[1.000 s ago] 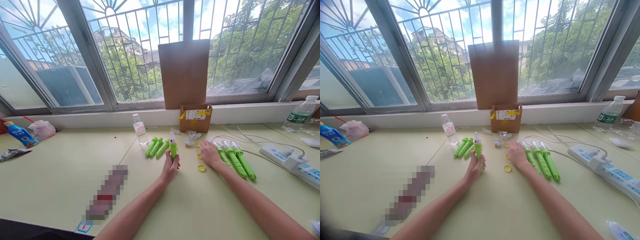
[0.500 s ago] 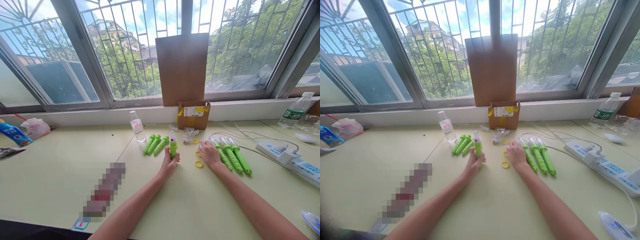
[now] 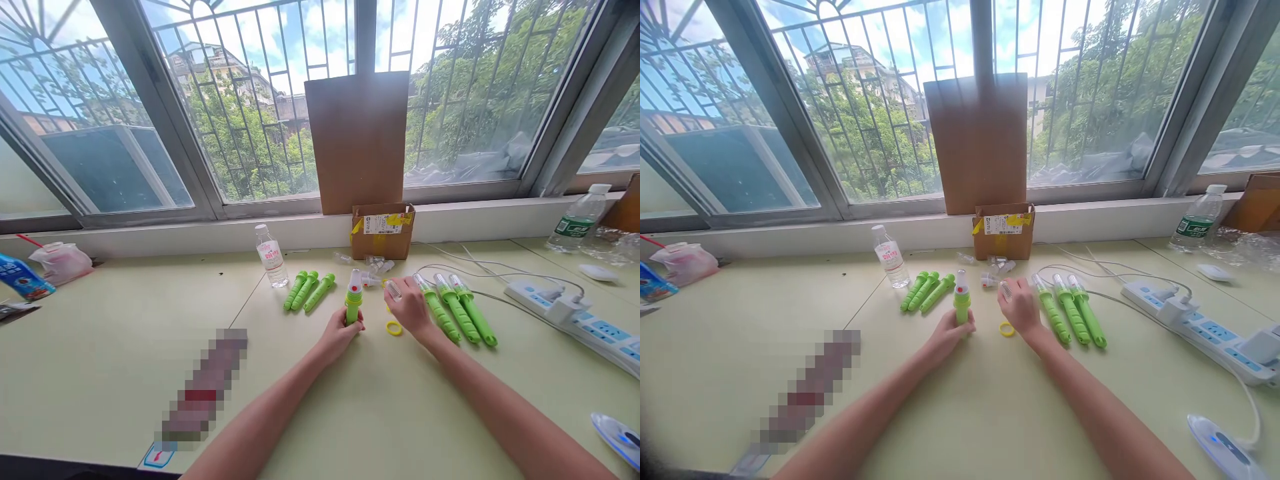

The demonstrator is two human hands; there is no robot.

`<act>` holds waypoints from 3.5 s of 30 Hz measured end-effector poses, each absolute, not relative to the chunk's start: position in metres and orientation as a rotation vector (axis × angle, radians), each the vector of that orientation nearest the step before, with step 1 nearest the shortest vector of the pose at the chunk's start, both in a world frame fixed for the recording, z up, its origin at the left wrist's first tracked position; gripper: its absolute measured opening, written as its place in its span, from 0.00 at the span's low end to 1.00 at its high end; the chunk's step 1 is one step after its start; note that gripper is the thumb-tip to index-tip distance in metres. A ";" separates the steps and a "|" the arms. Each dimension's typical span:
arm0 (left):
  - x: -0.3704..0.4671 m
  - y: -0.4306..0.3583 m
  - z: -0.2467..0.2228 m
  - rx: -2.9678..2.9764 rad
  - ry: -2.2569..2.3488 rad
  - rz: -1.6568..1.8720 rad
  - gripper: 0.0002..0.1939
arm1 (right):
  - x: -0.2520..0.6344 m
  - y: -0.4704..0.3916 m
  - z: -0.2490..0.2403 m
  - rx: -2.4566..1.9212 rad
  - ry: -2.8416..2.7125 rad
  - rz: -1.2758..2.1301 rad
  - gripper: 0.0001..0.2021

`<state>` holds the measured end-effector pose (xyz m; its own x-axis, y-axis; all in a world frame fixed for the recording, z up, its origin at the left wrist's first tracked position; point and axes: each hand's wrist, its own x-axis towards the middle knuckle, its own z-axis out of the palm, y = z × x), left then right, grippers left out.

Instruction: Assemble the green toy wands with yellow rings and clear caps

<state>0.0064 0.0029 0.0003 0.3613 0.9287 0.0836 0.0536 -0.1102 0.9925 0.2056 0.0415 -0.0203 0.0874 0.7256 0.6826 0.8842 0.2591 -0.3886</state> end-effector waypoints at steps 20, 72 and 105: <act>0.006 -0.001 0.003 1.535 0.786 0.821 0.03 | 0.135 0.028 0.106 -0.594 -1.100 1.068 0.11; -0.022 0.014 0.002 2.275 1.283 1.137 0.15 | 0.203 -0.013 0.006 -1.090 -1.411 1.129 0.17; -0.033 0.014 0.002 2.709 1.111 0.895 0.26 | 0.198 -0.028 -0.001 -1.067 -2.338 -0.077 0.10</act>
